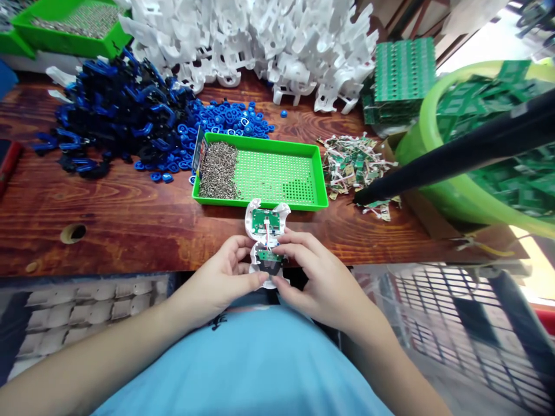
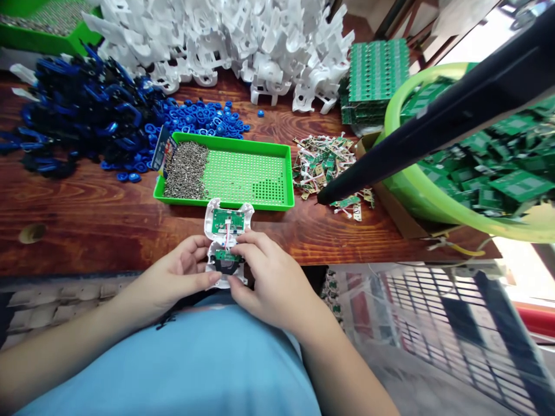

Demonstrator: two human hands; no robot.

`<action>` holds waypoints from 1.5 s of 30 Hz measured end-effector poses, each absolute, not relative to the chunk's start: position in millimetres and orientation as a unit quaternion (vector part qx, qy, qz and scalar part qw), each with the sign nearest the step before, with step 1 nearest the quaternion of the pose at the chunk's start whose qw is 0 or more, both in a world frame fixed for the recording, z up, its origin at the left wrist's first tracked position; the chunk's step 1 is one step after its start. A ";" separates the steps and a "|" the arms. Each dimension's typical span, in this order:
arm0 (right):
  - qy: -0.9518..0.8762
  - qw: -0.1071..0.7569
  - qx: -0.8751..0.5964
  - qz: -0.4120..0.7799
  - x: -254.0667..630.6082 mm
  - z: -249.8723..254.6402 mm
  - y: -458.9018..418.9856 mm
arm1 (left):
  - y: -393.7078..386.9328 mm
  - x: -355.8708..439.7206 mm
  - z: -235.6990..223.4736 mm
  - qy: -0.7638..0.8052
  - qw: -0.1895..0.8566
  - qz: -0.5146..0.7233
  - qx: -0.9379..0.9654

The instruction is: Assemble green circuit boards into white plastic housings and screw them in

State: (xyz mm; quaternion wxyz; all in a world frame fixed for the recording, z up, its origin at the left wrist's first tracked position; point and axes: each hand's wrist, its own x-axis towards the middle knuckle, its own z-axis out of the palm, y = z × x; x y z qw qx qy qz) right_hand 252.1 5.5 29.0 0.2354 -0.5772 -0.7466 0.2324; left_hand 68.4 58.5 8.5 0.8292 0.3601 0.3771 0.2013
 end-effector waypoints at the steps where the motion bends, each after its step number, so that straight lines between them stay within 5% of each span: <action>1: -0.747 0.234 -0.580 0.224 249.0 29.9 6.0 | 58.0 69.1 8.5 0.379 0.826 0.212 0.359; 19: -0.789 0.226 -0.556 0.132 223.6 32.2 11.6 | 58.1 69.9 -0.4 0.410 0.805 0.290 0.316; 24: -0.698 0.372 -0.599 0.127 227.8 28.6 3.7 | 59.8 68.5 4.3 0.403 0.789 0.314 0.341; 27: -0.527 0.479 -0.631 0.306 227.8 23.2 1.2 | 56.7 66.8 7.1 0.409 0.757 0.345 0.376; 31: -0.416 0.477 -0.544 0.551 219.4 15.8 1.3 | 50.6 63.9 8.5 0.395 0.722 0.380 0.422; 45: -0.404 0.511 -0.566 0.505 210.0 16.2 3.1 | 50.6 52.1 9.2 0.352 0.670 0.314 0.574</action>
